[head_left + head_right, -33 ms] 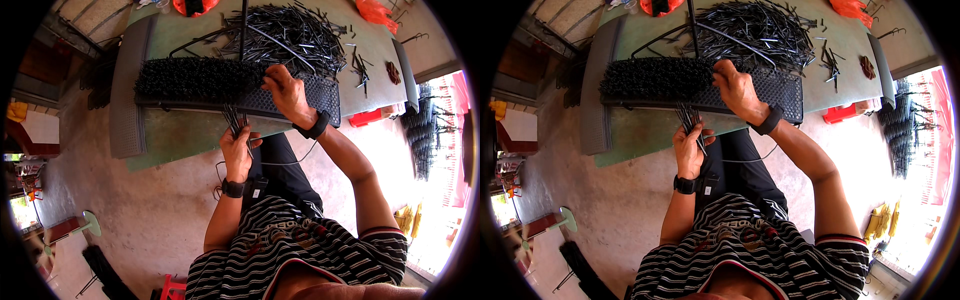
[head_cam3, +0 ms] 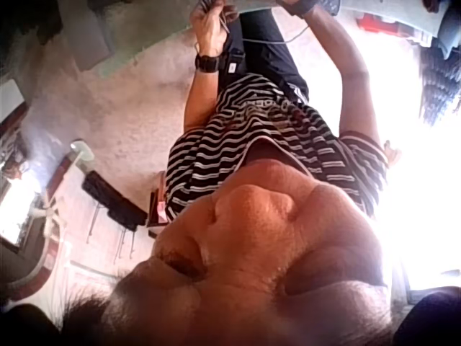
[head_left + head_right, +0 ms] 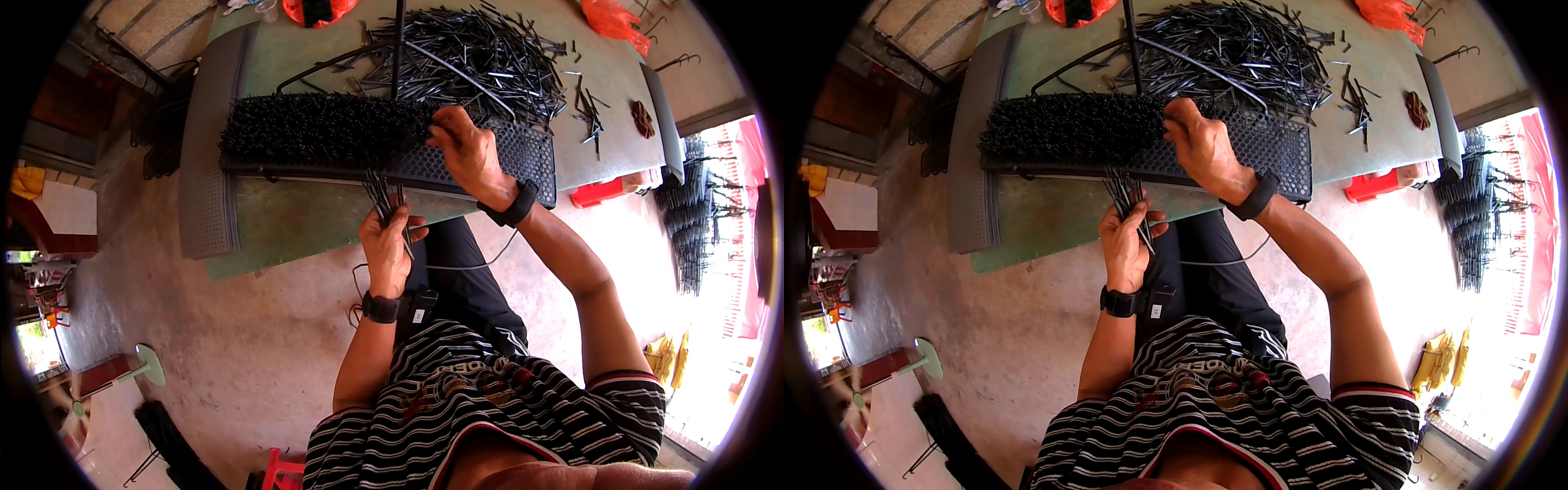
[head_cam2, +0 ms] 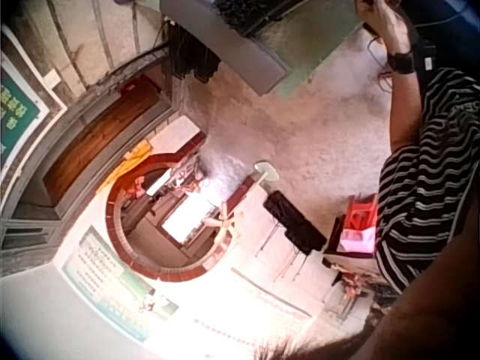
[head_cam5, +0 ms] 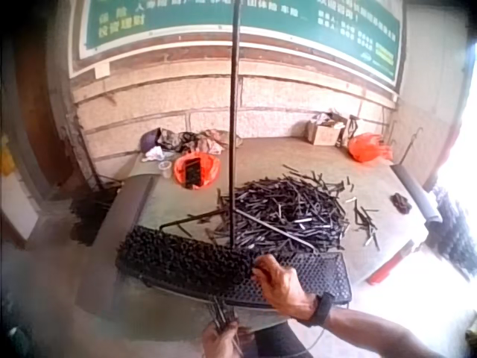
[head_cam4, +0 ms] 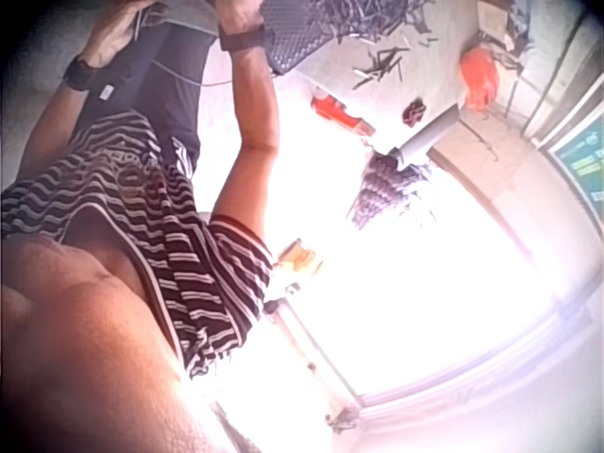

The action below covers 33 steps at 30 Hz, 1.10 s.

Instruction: The person picks up a bundle of black bristles from a table and inserts them into the small holes of a black plastic brush head.

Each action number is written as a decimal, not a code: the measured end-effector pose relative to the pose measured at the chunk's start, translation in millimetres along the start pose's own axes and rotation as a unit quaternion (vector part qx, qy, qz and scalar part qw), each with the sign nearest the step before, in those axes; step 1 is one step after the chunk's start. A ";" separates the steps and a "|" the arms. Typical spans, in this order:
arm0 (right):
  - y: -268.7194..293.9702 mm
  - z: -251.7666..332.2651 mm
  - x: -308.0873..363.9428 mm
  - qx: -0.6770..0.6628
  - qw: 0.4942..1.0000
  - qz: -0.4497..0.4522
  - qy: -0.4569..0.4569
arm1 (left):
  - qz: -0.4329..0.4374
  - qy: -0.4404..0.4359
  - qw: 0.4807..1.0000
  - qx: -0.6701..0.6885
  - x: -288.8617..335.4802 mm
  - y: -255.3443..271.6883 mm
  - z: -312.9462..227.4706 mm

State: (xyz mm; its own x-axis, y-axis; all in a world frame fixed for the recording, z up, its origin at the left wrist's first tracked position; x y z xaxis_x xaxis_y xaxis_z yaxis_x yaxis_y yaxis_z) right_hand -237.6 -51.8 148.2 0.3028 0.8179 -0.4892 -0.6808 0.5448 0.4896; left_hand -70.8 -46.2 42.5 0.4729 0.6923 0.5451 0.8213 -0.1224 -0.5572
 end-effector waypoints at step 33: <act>-3.9 2.0 3.3 -0.038 0.999 -0.010 -0.001 | 0.010 -0.026 1.000 -0.014 3.1 -2.8 4.1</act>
State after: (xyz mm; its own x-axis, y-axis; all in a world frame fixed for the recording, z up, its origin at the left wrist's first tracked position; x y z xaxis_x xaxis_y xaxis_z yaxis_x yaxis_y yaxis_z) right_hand -232.6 -50.9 146.1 0.3180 0.8071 -0.4975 -0.7226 0.5460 0.4240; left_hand -72.9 -40.8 43.2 0.4728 0.7251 0.5007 0.8207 -0.1553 -0.5499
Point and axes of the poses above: each hand's wrist, its own x-axis away from the middle knuckle, its own y-axis out of the back of the hand, z = x × y, the point moved 6 cm from there along -x, towards the middle knuckle, and after that the axes turned 7 degrees about y, right-handed, at the moved point
